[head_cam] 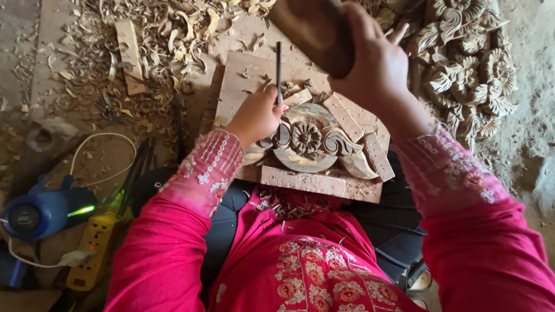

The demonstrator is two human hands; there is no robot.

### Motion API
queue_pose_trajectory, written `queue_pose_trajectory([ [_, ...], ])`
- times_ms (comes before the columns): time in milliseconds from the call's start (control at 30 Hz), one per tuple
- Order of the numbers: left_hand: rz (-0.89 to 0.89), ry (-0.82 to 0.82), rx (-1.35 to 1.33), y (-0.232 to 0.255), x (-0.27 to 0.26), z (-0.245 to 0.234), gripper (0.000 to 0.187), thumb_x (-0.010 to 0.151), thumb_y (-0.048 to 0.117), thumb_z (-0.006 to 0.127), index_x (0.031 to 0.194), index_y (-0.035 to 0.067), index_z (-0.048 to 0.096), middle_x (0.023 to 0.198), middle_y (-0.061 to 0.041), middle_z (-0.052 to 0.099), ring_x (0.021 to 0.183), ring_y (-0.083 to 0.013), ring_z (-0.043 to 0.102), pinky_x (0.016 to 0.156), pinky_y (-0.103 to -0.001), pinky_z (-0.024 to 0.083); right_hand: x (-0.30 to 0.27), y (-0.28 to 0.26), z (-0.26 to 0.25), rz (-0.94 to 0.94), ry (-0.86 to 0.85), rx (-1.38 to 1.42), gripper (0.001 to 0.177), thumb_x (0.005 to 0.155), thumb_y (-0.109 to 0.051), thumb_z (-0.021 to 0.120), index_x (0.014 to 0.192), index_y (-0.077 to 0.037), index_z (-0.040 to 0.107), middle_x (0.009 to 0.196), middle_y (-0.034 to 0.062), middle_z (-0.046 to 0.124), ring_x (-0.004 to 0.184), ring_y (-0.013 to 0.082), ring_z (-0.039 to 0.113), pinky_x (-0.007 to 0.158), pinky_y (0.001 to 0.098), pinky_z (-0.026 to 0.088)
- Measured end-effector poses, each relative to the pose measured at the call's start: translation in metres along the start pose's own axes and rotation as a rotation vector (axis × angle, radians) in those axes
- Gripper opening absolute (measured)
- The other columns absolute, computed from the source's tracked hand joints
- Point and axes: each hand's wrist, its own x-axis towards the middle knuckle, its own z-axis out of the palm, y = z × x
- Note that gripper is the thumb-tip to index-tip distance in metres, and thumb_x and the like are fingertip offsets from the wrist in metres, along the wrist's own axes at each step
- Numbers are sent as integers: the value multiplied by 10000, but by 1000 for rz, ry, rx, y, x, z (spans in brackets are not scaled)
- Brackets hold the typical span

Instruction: The person carves a floral design into a rectangular wooden block using a chisel and a wooden mallet. They repeatedly strike the chisel to remove wood shavings and refine the pattern.

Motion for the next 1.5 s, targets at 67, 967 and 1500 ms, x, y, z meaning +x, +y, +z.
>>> queue_pose_trajectory([
  [67,-135,-23,-159,7,-12,1,144,971,116,634,1048,5,584,935,-199,715,741,-327,724,627,-428,590,-7,-5,1,18,-11,55,1017,657,-255,908,1528,-98,405,1374,211,604,1006,412,700,813,501,574],
  [967,331,122,-205,107,-50,78,355,907,514,681,796,183,748,639,19,583,615,-203,531,719,-415,405,-275,1,20,611,-64,194,1127,557,-327,941,1507,-51,401,1278,259,650,1136,387,671,923,443,545],
  [1500,276,181,-513,100,-42,69,367,1020,430,631,801,138,669,719,-4,631,671,-206,601,684,-366,438,-278,0,-16,630,126,713,1272,583,-185,908,1665,-75,247,1570,183,467,1397,282,502,1137,433,446],
])
